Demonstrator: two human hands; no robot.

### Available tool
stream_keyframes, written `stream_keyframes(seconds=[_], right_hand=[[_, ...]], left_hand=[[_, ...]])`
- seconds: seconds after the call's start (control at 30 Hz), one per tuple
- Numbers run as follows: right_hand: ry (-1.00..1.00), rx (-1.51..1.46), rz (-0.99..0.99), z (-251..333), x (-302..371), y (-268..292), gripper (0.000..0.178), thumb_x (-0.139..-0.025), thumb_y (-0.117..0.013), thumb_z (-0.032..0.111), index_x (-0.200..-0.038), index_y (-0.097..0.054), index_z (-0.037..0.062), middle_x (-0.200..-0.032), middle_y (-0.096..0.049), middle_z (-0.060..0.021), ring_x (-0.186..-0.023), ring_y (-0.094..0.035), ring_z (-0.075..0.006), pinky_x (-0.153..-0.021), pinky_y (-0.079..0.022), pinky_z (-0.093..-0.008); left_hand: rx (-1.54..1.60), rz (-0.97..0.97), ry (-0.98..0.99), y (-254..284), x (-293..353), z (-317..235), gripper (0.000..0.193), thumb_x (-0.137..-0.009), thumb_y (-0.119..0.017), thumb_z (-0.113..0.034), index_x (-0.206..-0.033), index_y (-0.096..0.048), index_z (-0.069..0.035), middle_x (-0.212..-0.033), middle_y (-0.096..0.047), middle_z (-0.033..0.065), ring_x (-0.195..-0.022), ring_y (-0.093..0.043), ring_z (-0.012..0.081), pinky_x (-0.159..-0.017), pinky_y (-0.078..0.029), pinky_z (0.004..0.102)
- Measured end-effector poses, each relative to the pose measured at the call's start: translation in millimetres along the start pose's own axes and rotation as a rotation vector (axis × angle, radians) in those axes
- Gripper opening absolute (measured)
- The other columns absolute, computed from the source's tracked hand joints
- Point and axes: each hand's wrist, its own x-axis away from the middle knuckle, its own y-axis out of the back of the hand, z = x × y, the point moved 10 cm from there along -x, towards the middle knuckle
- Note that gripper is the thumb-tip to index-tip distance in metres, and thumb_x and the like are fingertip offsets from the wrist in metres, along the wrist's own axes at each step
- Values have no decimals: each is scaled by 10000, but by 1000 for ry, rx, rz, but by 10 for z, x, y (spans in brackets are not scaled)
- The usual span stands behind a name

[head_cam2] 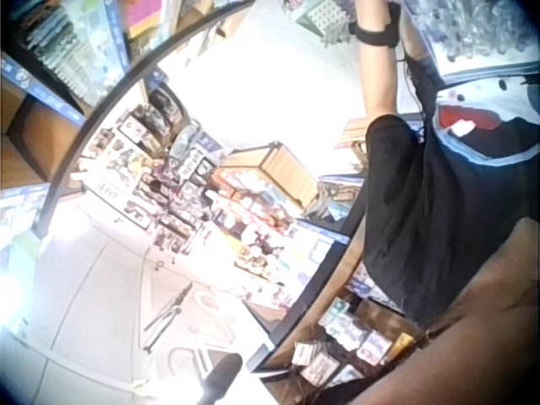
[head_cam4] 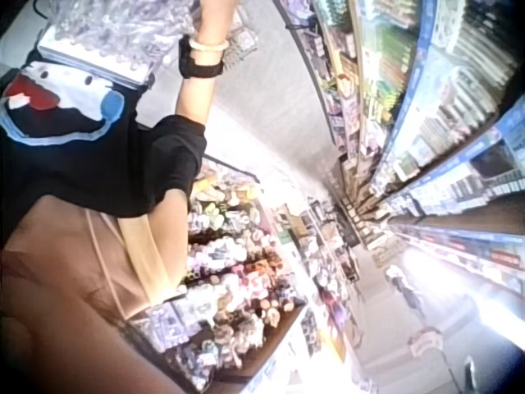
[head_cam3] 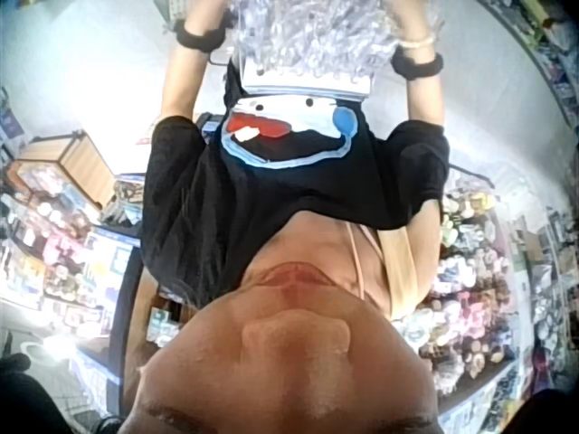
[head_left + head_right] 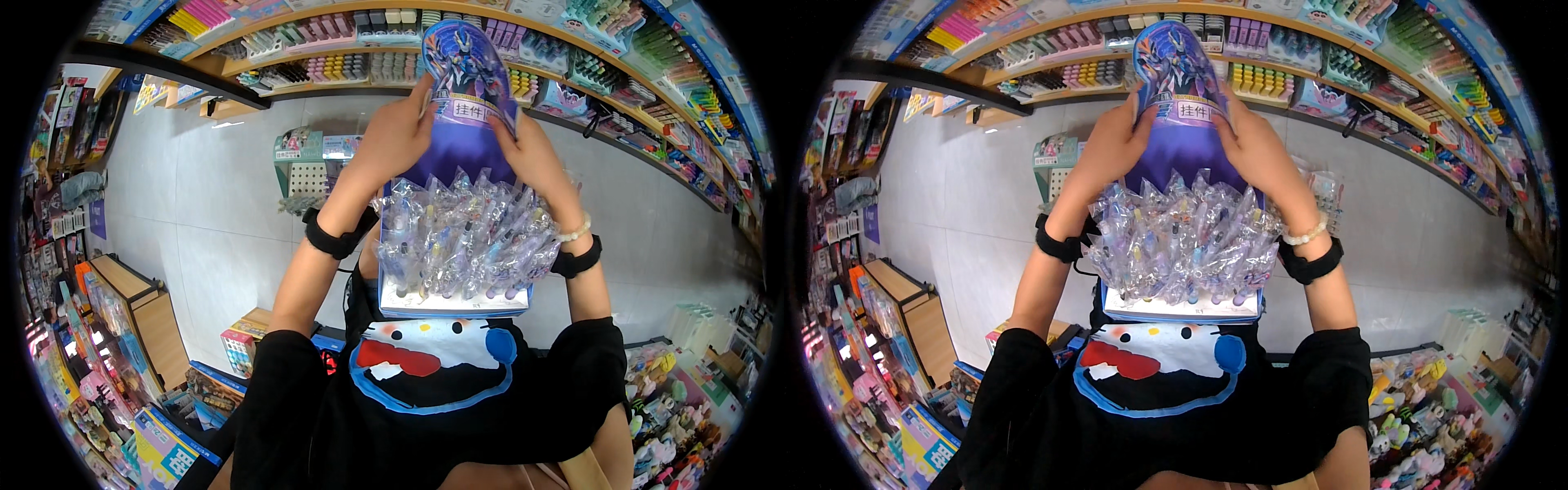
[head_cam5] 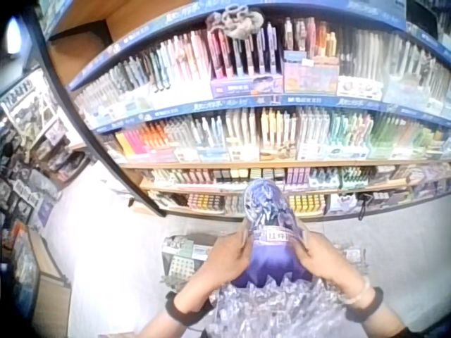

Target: The person organizes boxes of clear star-shaped ornaments by placing them into display bins on a store shelf.

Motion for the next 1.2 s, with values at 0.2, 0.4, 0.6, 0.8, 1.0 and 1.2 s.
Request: stream_keyframes(seconds=[0.2,0.4,0.6,0.8,1.0,1.2], right_hand=[[-169,-413,107,-132,118,90,382,-909,-636,250,-1198,-570,9,-1095,-643,-53,-957,-568,-120,-843,-459,-288],[-77,-531,68,3,15,278,335,-884,-674,236,-1139,-612,28,-1055,-642,-12,-954,-563,-91,-832,-456,-258],[-122,-687,-55,75,0,383,365,-877,-678,218,-1173,-595,20,-1061,-637,-13,-952,-564,-82,-830,-452,-241],[100,-592,-293,354,-10,584,435,-877,-676,178,-1257,-553,6,-1120,-627,-44,-1007,-562,-98,-895,-440,-251],[47,-556,-319,265,-1,514,448,-897,-650,175,-1287,-522,-4,-1158,-612,-65,-1025,-561,-112,-917,-432,-263],[196,-331,-329,491,32,447,439,-948,-557,165,-1340,-459,-7,-1243,-573,-117,-1126,-535,-167,-979,-394,-288]], left_hand=[[690,57,372,75,140,179,500,-907,-606,-430,-1188,-590,-17,-1090,-625,39,-988,-557,110,-875,-439,258],[890,60,210,176,18,-30,453,-903,-634,-290,-1269,-539,-40,-1104,-622,20,-1011,-552,93,-878,-434,235],[814,14,-31,347,-28,-261,506,-896,-635,-193,-1354,-473,-54,-1187,-593,42,-1082,-527,108,-935,-413,256],[669,1,-95,373,-50,-333,487,-898,-627,-154,-1349,-481,-41,-1232,-586,77,-1116,-523,137,-975,-393,282],[494,-36,-194,407,12,-522,452,-913,-599,-143,-1329,-493,-6,-1234,-599,122,-1125,-524,152,-988,-383,289],[483,54,-108,400,1,-451,455,-923,-587,-153,-1340,-480,-3,-1261,-587,142,-1140,-519,154,-990,-382,292]])
